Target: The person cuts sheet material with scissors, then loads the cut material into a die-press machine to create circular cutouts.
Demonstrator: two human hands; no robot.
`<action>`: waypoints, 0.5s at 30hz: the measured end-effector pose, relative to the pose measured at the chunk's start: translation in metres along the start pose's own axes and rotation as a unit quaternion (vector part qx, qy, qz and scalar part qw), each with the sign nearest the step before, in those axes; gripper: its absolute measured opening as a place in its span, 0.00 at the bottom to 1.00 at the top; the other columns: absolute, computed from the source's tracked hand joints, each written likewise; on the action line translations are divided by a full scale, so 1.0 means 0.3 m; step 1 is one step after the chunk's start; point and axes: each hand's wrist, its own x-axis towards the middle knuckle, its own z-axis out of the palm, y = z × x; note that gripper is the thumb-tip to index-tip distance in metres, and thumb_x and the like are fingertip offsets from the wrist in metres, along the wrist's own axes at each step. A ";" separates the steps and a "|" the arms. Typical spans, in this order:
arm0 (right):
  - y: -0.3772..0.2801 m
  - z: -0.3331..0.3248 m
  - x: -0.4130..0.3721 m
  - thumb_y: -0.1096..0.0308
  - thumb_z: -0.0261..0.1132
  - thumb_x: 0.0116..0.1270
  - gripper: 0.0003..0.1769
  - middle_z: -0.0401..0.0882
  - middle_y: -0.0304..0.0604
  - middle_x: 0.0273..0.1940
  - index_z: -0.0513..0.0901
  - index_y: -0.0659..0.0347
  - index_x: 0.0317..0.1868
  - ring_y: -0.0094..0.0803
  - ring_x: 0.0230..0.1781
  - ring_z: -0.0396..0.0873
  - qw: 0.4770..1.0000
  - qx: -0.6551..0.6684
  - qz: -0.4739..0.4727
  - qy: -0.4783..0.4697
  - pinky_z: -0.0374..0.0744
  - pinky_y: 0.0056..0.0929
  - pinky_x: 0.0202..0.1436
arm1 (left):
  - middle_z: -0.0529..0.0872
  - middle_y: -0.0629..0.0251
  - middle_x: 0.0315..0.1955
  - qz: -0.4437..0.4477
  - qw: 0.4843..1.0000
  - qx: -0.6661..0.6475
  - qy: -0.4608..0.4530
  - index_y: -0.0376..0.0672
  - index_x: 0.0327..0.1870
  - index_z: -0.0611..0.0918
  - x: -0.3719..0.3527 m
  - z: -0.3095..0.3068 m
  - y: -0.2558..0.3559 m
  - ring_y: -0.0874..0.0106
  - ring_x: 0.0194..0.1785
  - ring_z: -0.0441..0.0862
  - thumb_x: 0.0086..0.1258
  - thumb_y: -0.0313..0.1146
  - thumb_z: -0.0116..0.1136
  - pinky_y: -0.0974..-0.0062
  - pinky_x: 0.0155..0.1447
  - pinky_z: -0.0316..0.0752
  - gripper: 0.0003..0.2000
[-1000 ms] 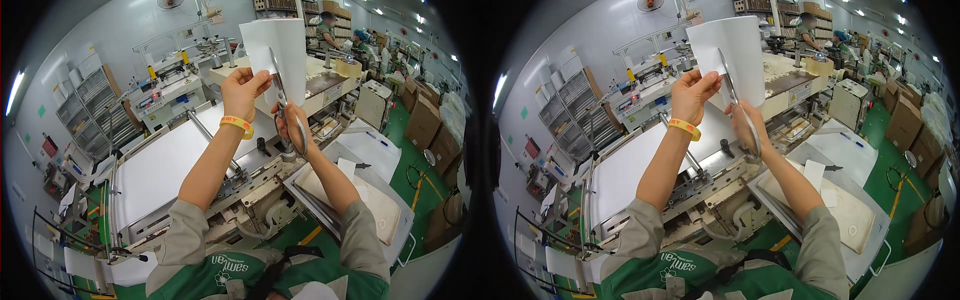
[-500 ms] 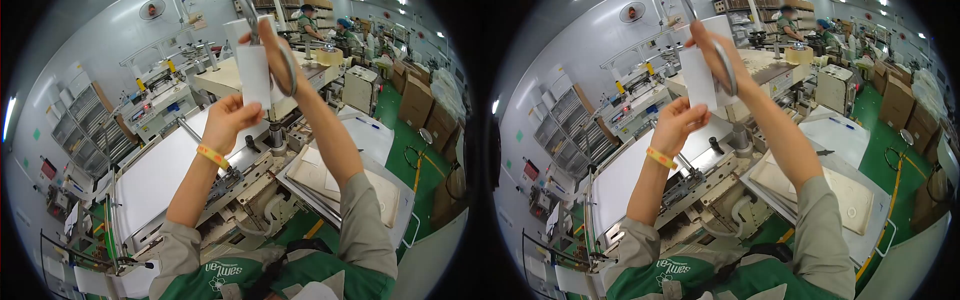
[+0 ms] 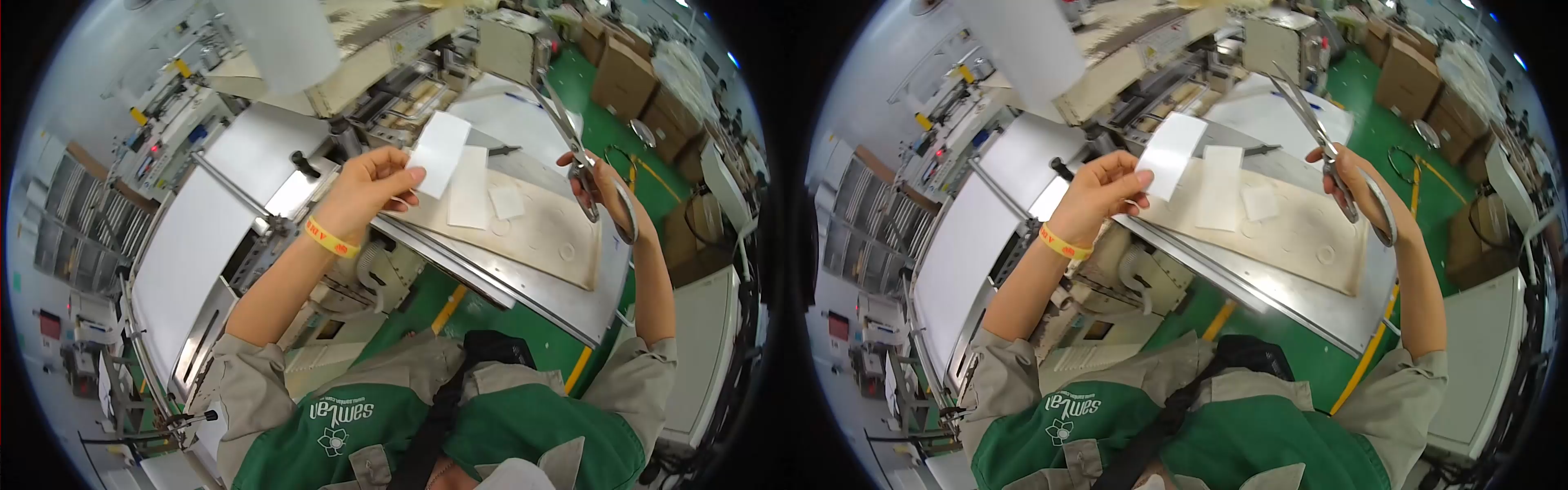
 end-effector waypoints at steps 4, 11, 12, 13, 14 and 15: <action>0.102 -0.088 -0.140 0.37 0.39 0.71 0.32 0.65 0.30 0.26 0.75 0.57 0.51 0.16 0.24 0.61 0.996 -0.016 0.080 0.021 0.62 0.15 0.28 | 0.80 0.73 0.28 -0.044 0.998 -0.036 0.007 0.42 0.38 0.78 0.015 0.101 -0.105 0.82 0.28 0.79 0.65 0.36 0.63 0.87 0.30 0.72 0.09; 0.155 -0.112 -0.184 0.33 0.42 0.69 0.34 0.65 0.29 0.25 0.75 0.57 0.50 0.17 0.26 0.62 0.995 -0.010 0.101 -0.004 0.64 0.15 0.29 | 0.79 0.72 0.28 -0.065 0.992 -0.084 0.073 0.43 0.36 0.77 0.093 0.163 -0.252 0.82 0.25 0.79 0.64 0.35 0.64 0.90 0.23 0.68 0.09; 0.167 -0.116 -0.176 0.36 0.42 0.70 0.33 0.66 0.30 0.25 0.75 0.57 0.50 0.18 0.25 0.62 0.995 -0.013 0.095 -0.017 0.64 0.15 0.29 | 0.79 0.72 0.28 -0.064 0.991 -0.079 0.083 0.43 0.36 0.77 0.112 0.169 -0.271 0.82 0.25 0.79 0.64 0.35 0.64 0.90 0.21 0.66 0.09; 0.176 -0.117 -0.171 0.36 0.42 0.70 0.33 0.66 0.31 0.25 0.75 0.58 0.50 0.18 0.25 0.62 0.996 -0.018 0.085 -0.026 0.65 0.16 0.29 | 0.79 0.72 0.28 -0.056 0.991 -0.086 0.086 0.43 0.36 0.77 0.122 0.179 -0.273 0.82 0.24 0.79 0.64 0.35 0.64 0.89 0.21 0.65 0.09; 0.183 -0.117 -0.168 0.37 0.42 0.70 0.32 0.66 0.31 0.25 0.75 0.58 0.51 0.19 0.25 0.63 0.996 -0.023 0.074 -0.034 0.65 0.16 0.29 | 0.79 0.72 0.28 -0.048 0.991 -0.093 0.088 0.43 0.36 0.77 0.132 0.190 -0.271 0.82 0.24 0.79 0.63 0.35 0.64 0.89 0.20 0.65 0.09; 0.192 -0.117 -0.163 0.37 0.42 0.70 0.32 0.67 0.31 0.25 0.75 0.58 0.51 0.19 0.25 0.63 0.997 -0.027 0.063 -0.041 0.66 0.17 0.29 | 0.79 0.72 0.28 -0.039 0.990 -0.098 0.090 0.43 0.36 0.77 0.143 0.200 -0.271 0.82 0.24 0.78 0.63 0.35 0.64 0.89 0.20 0.64 0.09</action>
